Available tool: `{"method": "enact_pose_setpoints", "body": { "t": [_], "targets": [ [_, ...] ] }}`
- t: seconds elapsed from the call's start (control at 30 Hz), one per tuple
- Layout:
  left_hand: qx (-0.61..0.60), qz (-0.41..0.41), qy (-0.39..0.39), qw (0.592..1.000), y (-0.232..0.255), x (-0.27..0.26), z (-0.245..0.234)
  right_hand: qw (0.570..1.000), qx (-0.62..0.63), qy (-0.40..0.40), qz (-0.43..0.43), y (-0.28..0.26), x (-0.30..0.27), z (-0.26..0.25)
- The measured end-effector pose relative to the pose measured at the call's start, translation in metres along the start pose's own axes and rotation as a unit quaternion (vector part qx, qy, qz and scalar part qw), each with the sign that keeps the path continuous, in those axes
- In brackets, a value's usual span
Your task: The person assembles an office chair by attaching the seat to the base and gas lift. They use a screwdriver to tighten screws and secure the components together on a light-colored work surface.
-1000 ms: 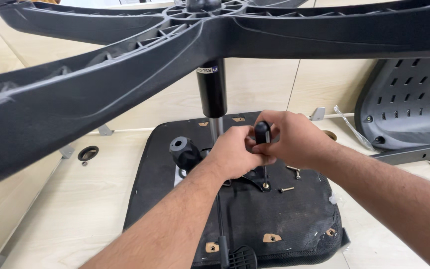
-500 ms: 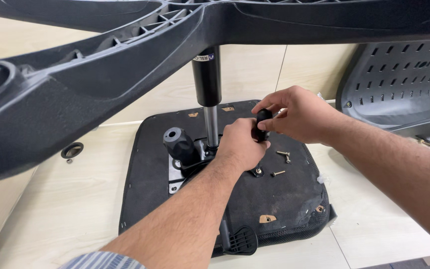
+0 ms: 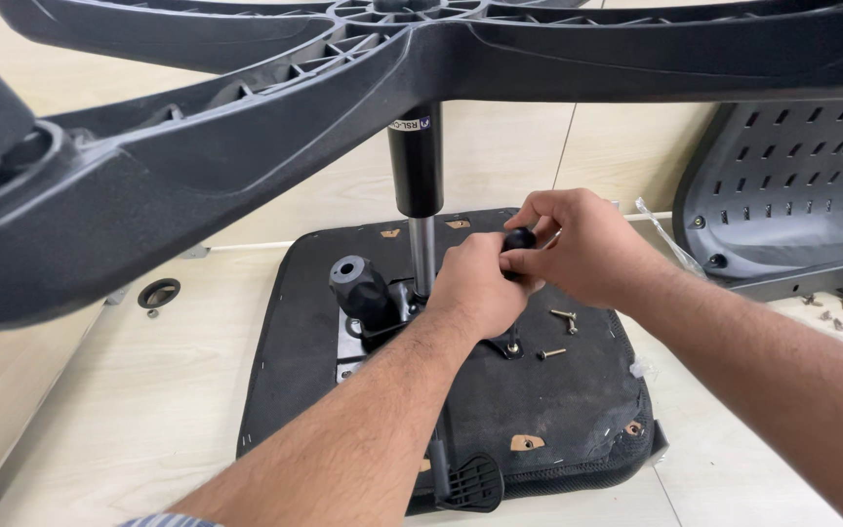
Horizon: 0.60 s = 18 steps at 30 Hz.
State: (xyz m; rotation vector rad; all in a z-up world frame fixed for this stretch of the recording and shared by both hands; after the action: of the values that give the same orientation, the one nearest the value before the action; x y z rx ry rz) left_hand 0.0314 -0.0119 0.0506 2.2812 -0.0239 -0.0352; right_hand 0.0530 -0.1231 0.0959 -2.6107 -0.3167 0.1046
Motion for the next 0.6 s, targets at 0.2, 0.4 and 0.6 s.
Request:
{"method": "enact_pose_setpoints", "body": {
  "t": [0.2,0.4,0.6],
  "targets": [
    [-0.04,-0.024,0.005,0.999,-0.01,0.004,0.006,0.998,0.001,-0.034,-0.053,0.003,0.003,-0.004],
    [-0.033,-0.06,-0.004,0.998,-0.016,0.002,0.009,0.988,-0.011,-0.063,-0.14,0.001,0.01,-0.007],
    [-0.032,-0.043,0.116,0.992,-0.007,-0.013,0.002,0.99,0.025,-0.055,-0.129,0.005,0.011,-0.008]
  ]
}}
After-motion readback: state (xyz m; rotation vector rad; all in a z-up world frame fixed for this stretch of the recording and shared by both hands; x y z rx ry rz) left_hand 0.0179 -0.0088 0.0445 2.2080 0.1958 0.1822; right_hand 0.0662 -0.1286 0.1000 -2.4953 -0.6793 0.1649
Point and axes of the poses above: each hand's wrist, its own x-axis towards the middle knuckle, its own z-axis out of the palm, y = z × x, the point moved 5 cm from there along x, towards the middle knuckle, and after that the axes turned 1 degree about -x, right-handed, at the moved point
